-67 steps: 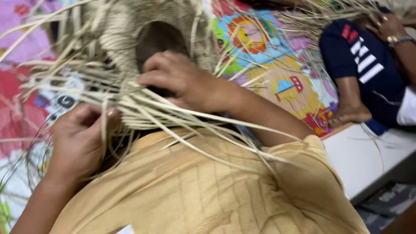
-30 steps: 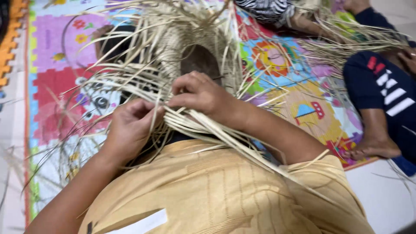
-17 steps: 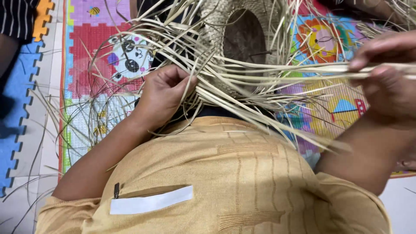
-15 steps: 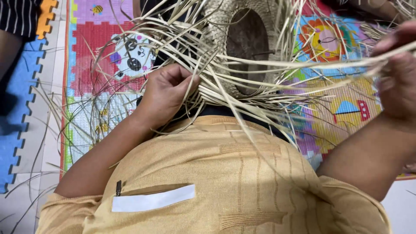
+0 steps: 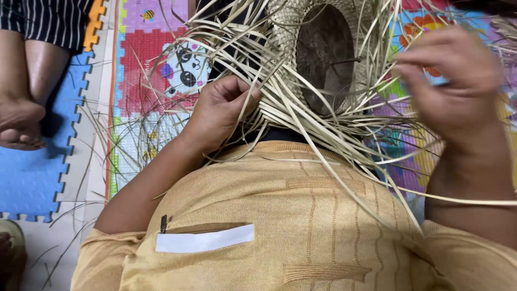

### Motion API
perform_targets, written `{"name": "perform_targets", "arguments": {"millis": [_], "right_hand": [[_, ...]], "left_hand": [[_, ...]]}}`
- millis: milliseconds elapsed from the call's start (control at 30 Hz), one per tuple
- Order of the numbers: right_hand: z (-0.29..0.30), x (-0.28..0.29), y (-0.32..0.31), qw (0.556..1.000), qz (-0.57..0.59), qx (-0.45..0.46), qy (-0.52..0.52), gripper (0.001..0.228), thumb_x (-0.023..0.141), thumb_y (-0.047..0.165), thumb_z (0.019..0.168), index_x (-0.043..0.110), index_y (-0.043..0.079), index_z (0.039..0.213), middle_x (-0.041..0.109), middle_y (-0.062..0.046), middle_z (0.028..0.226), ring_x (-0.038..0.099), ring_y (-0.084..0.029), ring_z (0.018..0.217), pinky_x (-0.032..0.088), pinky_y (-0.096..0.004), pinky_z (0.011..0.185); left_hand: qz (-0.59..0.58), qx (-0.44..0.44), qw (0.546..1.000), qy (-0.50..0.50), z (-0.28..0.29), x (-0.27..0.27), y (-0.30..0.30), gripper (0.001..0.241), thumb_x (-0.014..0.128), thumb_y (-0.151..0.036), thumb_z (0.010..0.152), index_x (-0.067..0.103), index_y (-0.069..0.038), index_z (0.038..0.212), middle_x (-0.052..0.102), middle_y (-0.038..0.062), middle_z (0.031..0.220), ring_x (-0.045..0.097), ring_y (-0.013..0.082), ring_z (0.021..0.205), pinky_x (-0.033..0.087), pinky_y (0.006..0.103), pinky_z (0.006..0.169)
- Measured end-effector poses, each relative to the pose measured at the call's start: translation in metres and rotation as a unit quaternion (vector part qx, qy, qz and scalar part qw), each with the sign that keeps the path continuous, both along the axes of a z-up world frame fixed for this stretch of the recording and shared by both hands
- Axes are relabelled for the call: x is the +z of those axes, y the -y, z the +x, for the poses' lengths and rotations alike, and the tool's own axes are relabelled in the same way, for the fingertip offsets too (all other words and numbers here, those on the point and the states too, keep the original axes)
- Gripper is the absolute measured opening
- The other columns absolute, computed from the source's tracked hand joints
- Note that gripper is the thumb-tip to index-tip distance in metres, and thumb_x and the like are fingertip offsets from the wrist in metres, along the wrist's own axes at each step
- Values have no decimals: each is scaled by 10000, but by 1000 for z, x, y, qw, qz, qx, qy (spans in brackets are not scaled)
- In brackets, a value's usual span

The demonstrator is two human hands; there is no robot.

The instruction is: Weaving a hat from dried plant fibers while sitting on the floor.

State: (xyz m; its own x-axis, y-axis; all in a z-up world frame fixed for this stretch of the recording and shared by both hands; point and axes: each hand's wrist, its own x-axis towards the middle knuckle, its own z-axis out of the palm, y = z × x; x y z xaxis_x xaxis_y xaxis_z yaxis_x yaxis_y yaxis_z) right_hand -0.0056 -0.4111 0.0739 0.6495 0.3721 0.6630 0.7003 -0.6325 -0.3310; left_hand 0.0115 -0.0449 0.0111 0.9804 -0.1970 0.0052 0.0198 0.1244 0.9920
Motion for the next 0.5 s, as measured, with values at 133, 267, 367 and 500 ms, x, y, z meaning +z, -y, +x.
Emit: {"name": "perform_targets", "arguments": {"millis": [133, 267, 367, 500], "right_hand": [[37, 8, -63, 985, -68, 159, 27, 146, 787, -46, 1049, 740, -90, 1180, 652, -276, 1134, 625, -392, 1034, 521, -480, 927], [56, 2, -88, 977, -108, 176, 59, 160, 786, 62, 1052, 718, -27, 1166, 654, -215, 1126, 634, -375, 991, 502, -490, 883], [55, 4, -99, 973, -123, 190, 35, 179, 738, 113, 1050, 707, -18, 1168, 647, -193, 1113, 633, -364, 993, 490, -483, 868], [51, 1, -108, 971, -106, 214, 14, 202, 745, 89, 1030, 665, -45, 1158, 629, -219, 1090, 622, -375, 971, 502, -475, 846]], "left_hand": [[-30, -17, 999, -22, 6, 4, -1, 157, 730, -135, 957, 644, -104, 829, 622, -36, 716, 539, 29, 632, 462, 188, 589], [-93, -59, 992, -54, 11, 11, -1, 183, 697, -193, 946, 714, -22, 884, 709, 63, 778, 637, 115, 671, 496, 248, 634], [-116, -38, 990, -76, 11, 33, 9, 132, 742, -186, 933, 714, -71, 874, 703, 19, 802, 666, 101, 723, 557, 240, 690], [-197, 13, 978, -63, 5, 39, 21, 239, 818, -132, 832, 709, 12, 989, 748, 102, 936, 731, 220, 842, 649, 371, 817]]}}
